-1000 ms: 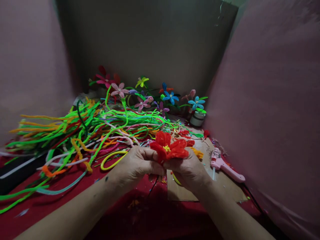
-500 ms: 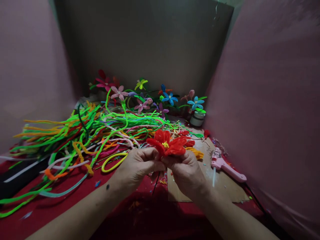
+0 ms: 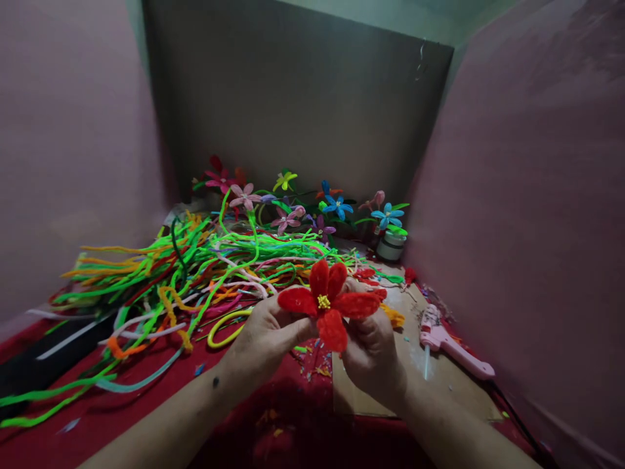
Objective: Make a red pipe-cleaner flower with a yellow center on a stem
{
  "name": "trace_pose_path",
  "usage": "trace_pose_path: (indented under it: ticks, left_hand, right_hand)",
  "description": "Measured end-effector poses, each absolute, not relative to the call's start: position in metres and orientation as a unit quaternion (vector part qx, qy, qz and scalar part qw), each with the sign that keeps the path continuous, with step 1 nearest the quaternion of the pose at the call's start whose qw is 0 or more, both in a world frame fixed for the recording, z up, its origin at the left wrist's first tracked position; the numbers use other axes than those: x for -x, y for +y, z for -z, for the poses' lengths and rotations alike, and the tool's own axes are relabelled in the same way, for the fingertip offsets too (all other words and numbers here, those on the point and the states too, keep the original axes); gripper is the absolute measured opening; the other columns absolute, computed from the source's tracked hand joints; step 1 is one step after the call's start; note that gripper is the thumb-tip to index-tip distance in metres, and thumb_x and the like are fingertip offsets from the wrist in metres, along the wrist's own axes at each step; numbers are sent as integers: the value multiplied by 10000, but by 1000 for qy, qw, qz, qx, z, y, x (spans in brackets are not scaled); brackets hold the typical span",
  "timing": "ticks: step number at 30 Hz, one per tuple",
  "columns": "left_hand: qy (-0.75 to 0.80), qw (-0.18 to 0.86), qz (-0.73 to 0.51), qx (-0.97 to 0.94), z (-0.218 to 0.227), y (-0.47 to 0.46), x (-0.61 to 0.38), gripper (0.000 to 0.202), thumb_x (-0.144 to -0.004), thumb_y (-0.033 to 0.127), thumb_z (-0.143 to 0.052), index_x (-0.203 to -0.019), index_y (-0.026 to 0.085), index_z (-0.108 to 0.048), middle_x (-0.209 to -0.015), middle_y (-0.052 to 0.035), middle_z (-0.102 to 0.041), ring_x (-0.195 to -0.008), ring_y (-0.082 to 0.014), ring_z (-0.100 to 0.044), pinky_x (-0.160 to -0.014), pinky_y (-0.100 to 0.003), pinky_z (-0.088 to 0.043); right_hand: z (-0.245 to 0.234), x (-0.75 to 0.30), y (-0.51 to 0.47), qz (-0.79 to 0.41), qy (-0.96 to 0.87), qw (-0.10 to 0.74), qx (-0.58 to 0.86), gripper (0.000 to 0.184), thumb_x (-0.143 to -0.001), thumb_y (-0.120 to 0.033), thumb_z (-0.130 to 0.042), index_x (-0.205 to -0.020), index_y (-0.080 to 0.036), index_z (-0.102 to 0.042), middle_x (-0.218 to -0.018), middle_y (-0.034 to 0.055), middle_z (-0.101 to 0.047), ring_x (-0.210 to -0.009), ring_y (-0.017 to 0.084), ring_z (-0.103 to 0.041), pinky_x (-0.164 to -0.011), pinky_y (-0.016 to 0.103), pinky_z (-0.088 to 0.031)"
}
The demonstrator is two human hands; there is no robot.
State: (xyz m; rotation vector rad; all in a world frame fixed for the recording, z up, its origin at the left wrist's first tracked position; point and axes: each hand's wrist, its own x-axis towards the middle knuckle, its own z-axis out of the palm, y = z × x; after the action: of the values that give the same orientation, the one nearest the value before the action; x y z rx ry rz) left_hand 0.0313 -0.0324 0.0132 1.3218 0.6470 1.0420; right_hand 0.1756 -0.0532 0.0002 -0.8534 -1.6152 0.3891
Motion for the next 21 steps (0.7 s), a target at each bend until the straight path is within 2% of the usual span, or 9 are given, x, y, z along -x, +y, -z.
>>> trace_pose_path:
  ticks: [2, 4, 6, 9, 12, 15, 17, 21]
  left_hand:
    - [281, 613, -452, -584, -12, -34, -32, 81, -686, 237, -714, -684, 163, -682, -552, 15, -603, -602, -145, -564, -603, -245, -455]
    - [275, 611, -448, -592, -11, -34, -33, 77, -709, 237, -690, -688, 164, -685, -562, 10, -608, -588, -141, -555, -580, -240, -447]
    - [279, 609, -443, -596, -12, -33, -33, 63, -724, 215, -671, -763, 169, -690, -643, -3, -642, -626, -143, -570, -602, -238, -458]
    - [284, 578, -475, -600, -15, -31, -30, 244, -716, 135, -668, -949, 208, -658, -852, -9, -673, -790, -151, -608, -718, -237, -483]
    - [261, 482, -556, -625, -21, -31, -23, 420, -686, 71, -688, -1046, 271, -609, -980, 4, -640, -943, -153, -594, -794, -225, -483]
    - [224, 364, -596, -680, -27, -36, -14, 481, -679, 58, -701, -1072, 316, -598, -1021, 2, -611, -976, -159, -573, -831, -245, -480]
    - [211, 297, -584, -725, -31, -40, -11, 426, -696, 58, -687, -1035, 307, -620, -994, -9, -611, -975, -174, -567, -849, -273, -475]
    - [237, 161, -556, -780, -32, -46, -9, 264, -725, 38, -647, -864, 262, -632, -872, 0, -620, -861, -155, -595, -755, -253, -479]
  right_hand:
    - [3, -176, -52, -114, -720, 590, 348, 122, -782, -139, -536, -697, -204, -595, -743, 45, -574, -760, 192, -552, -696, 336, -449]
    - [5, -176, -52, -90, -727, 587, 345, 135, -797, -131, -512, -715, -210, -585, -741, 45, -564, -745, 189, -541, -680, 333, -447]
    - [7, -177, -52, -87, -723, 591, 347, 134, -797, -133, -506, -729, -215, -587, -750, 48, -559, -738, 188, -534, -674, 332, -450]
    - [9, -178, -53, -112, -715, 596, 348, 130, -783, -129, -519, -740, -220, -601, -789, 52, -557, -782, 192, -537, -716, 333, -459]
    - [8, -177, -53, -163, -690, 612, 351, 122, -783, -138, -535, -726, -223, -601, -842, 53, -557, -836, 192, -534, -781, 339, -456]
    - [5, -176, -55, -230, -660, 617, 361, 108, -800, -163, -534, -754, -226, -608, -850, 46, -572, -811, 182, -539, -795, 336, -456]
    - [5, -175, -56, -263, -653, 604, 375, 112, -809, -178, -529, -799, -228, -629, -806, 38, -599, -779, 183, -553, -787, 339, -460]
    - [13, -177, -59, -248, -661, 581, 406, 128, -805, -190, -541, -785, -212, -665, -681, 32, -610, -693, 184, -558, -732, 342, -472]
